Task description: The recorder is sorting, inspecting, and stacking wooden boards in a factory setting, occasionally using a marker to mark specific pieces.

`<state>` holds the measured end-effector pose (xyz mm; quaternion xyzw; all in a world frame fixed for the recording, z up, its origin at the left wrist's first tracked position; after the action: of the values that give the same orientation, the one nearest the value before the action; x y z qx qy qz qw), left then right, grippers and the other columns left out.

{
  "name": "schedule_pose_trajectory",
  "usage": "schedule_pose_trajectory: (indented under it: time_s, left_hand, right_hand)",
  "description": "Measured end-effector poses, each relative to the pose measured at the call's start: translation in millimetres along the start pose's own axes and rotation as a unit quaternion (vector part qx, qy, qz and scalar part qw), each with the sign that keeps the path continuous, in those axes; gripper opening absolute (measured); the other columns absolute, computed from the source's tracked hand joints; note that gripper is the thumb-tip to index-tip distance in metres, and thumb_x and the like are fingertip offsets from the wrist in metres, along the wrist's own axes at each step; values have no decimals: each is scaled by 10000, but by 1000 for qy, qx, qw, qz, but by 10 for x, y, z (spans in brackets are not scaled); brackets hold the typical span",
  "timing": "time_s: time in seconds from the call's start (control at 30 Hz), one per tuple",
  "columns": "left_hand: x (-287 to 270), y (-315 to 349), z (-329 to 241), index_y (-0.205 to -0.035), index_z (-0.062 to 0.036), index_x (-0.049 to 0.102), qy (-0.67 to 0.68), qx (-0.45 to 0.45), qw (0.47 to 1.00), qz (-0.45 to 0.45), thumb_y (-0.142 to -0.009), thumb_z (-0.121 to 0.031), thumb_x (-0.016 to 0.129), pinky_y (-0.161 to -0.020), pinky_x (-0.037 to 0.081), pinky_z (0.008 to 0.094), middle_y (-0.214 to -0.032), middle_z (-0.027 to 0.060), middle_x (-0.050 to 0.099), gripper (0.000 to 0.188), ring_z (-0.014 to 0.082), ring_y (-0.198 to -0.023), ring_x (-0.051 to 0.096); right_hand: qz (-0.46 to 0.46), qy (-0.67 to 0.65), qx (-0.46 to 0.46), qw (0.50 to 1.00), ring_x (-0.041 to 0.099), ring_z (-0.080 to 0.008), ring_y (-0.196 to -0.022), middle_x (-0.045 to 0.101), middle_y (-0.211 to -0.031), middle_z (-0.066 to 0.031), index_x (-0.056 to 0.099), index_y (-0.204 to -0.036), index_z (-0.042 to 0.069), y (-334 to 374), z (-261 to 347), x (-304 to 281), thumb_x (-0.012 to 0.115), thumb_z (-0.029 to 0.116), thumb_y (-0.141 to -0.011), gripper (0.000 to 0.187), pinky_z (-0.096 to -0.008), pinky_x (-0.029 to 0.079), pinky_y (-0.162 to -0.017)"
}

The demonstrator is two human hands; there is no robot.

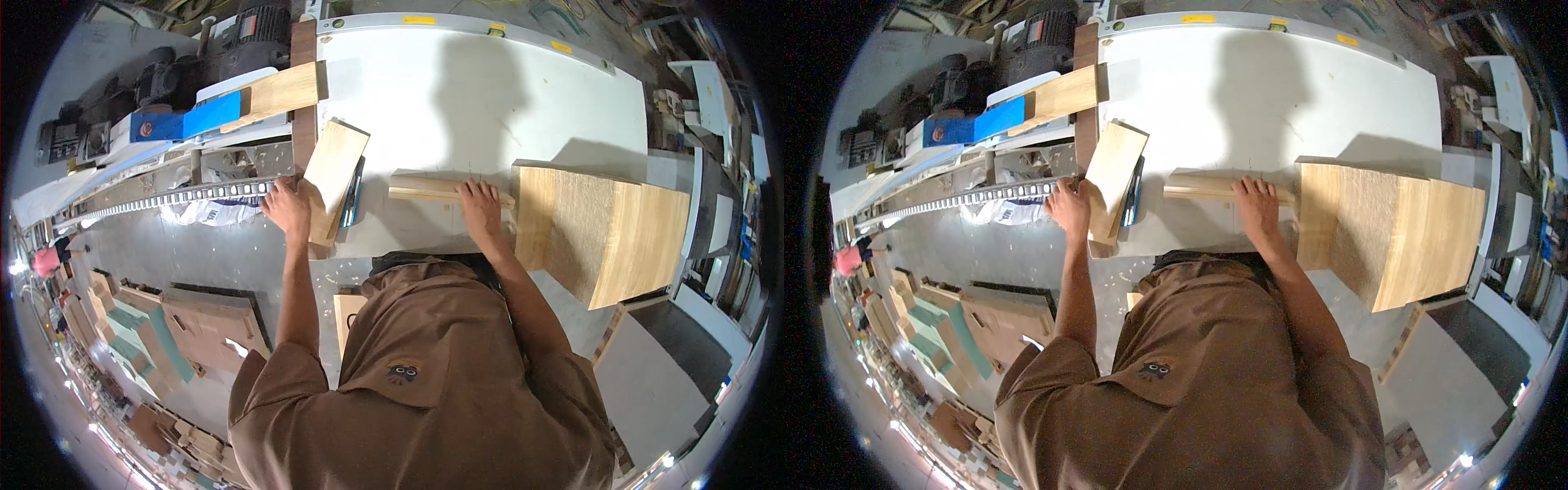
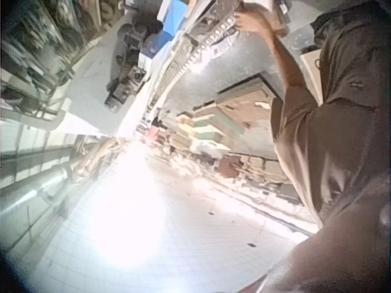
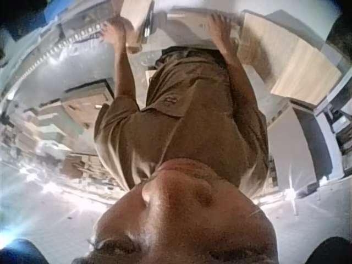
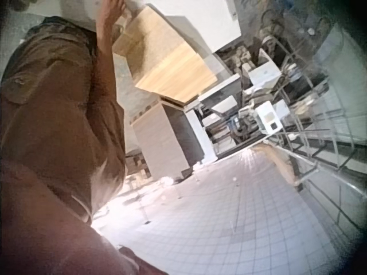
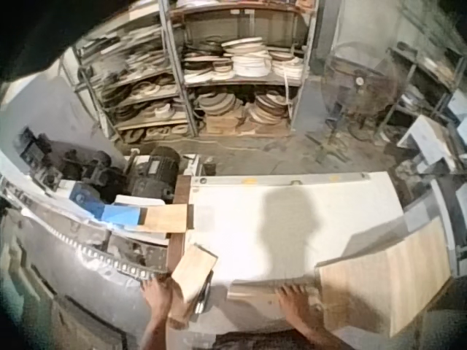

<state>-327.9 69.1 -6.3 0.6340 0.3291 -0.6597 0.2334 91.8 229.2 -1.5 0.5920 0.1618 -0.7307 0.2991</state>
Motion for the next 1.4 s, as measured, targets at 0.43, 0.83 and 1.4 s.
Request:
schedule_pose_trajectory:
  time_s: [0.43, 0.83, 1.4]
  left_hand:
    - [417, -2470, -1104, -1646, -79, 226, -61, 324, 921, 209, -505, -376, 1011, -1279, 236, 562, -1646, 233, 350, 1416, 412, -1548, 300]
    - [4, -565, -4089, -1503, 2, 413, 58, 508, 842, 171, -612, -583, 886, -1132, 405, 556, -1411, 231, 518, 1166, 425, -1294, 507]
    - [-210, 997, -3401, -1342, -64, 642, 312, 400, 759, 409, -1036, -371, 590, -1022, 526, 486, -1319, 240, 668, 437, 422, -1199, 651]
  right_hand:
    - [-29, 10, 16, 999, 571, -325, -1282, 640, -1335, -135, 667, -1232, 49, 37, -10, 32, 630, 104, -942, 298, -500, 380, -1161]
    - [-137, 1, 10, 991, 495, -338, -1385, 621, -1327, -149, 681, -1147, 52, 56, 85, -184, 633, 94, -894, 261, -514, 315, -1245]
    - [-136, 31, 33, 990, 320, -366, -1545, 458, -1588, -145, 491, -1544, 92, 77, -55, -106, 741, 236, -890, 715, -538, 194, -1301]
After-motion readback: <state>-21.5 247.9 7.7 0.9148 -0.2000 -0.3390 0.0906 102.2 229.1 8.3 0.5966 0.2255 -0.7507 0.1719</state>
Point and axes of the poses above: each hand's wrist, its own y-axis away from the middle knuckle, its own x-axis out of the palm, z = x × y, the point moved 10 cm from there along -y, towards the middle knuckle
